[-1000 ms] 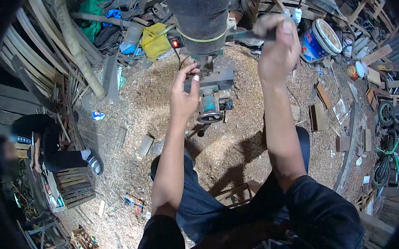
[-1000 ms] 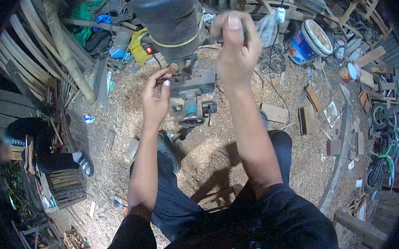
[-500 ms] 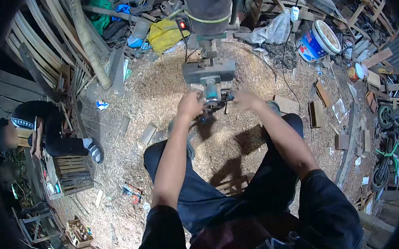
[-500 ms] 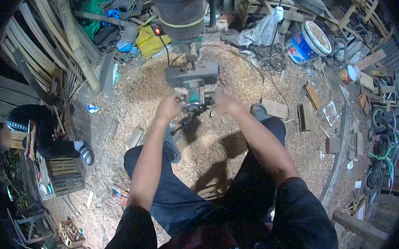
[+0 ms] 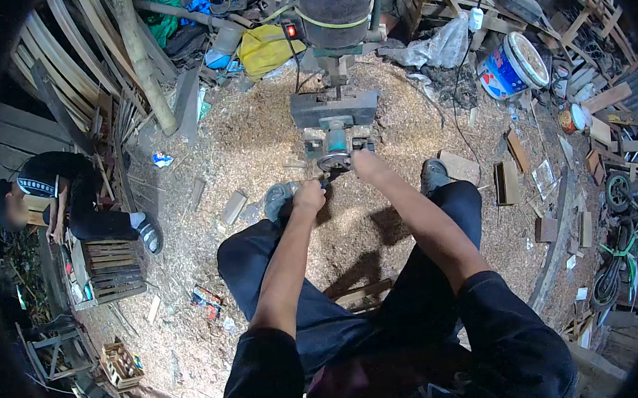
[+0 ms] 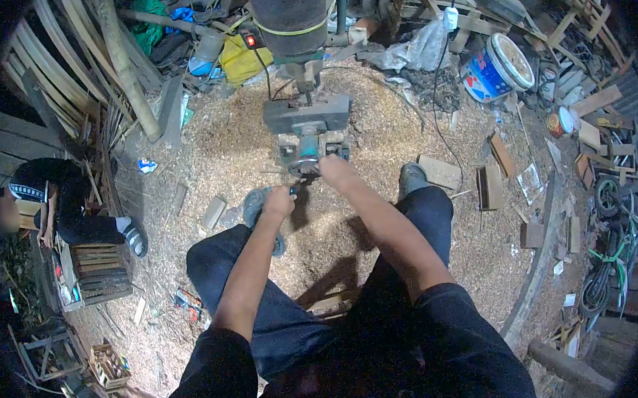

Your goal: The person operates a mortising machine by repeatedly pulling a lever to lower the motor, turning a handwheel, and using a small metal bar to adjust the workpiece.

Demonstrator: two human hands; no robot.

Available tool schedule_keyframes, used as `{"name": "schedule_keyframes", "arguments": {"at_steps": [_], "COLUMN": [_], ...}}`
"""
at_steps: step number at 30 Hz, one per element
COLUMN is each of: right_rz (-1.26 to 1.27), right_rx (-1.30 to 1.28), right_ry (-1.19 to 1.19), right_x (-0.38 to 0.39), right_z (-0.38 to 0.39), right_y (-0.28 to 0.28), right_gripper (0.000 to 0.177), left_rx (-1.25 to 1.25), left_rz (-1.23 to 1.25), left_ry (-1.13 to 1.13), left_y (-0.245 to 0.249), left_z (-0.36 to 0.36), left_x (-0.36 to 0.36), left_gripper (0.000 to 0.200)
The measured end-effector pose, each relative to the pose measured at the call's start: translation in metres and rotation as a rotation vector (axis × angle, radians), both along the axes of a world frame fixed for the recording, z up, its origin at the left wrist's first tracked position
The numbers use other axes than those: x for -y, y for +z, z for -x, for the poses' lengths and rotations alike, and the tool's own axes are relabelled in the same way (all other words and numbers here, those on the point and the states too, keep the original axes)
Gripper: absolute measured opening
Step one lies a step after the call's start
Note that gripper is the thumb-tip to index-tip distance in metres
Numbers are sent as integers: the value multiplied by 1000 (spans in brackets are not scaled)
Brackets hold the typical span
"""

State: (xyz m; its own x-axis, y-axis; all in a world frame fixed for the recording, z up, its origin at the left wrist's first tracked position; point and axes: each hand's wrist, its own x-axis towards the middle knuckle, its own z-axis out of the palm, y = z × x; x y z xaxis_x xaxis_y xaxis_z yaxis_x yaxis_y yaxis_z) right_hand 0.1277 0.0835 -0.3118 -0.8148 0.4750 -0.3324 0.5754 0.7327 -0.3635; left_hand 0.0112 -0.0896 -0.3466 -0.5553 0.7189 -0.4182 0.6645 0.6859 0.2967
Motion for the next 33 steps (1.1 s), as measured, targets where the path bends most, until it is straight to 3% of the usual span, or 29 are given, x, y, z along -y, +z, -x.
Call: {"name": "schedule_keyframes", "arguments": {"at_steps": [10, 13, 16, 19, 21, 23, 25, 27, 30, 33], "right_rz": [45, 66, -61, 76, -8, -56, 107, 194, 147, 314], "right_rx": [-134, -131, -222, -278, -354, -530, -663, -869, -1313, -1460], "right_ry": [0, -3, 61, -10, -104, -166, -308, -418, -465, -573], "right_x": [3, -6, -18, -34, -50, -66, -72, -90, -148, -164], "right_z": [1, 2, 0, -2, 2, 3, -1, 3, 33, 61], "right_y": [-4, -10, -16, 8, 17, 42, 97, 138, 164, 244], "right_gripper": [19, 23, 22, 21, 20, 23, 25, 28, 32, 48], "left_rx": [-131, -156, -90, -75, -30, 3, 26, -26, -338, -518], "left_rz": [178, 102, -50, -350, -536, -742, -966, -1186, -1395, -1590], "left_ry": [46, -6, 84, 101, 139, 117, 29, -21, -65, -123], "left_y": [-35, -14, 25, 58, 72, 90, 124, 162, 239, 307], "left_z": [22, 20, 23, 23, 28, 35, 42, 50, 55, 57], "left_x": [6, 0, -22, -34, -45, -55, -62, -77, -98, -125], "left_gripper": [27, 27, 28, 31, 28, 28, 30, 35, 48, 58]}}
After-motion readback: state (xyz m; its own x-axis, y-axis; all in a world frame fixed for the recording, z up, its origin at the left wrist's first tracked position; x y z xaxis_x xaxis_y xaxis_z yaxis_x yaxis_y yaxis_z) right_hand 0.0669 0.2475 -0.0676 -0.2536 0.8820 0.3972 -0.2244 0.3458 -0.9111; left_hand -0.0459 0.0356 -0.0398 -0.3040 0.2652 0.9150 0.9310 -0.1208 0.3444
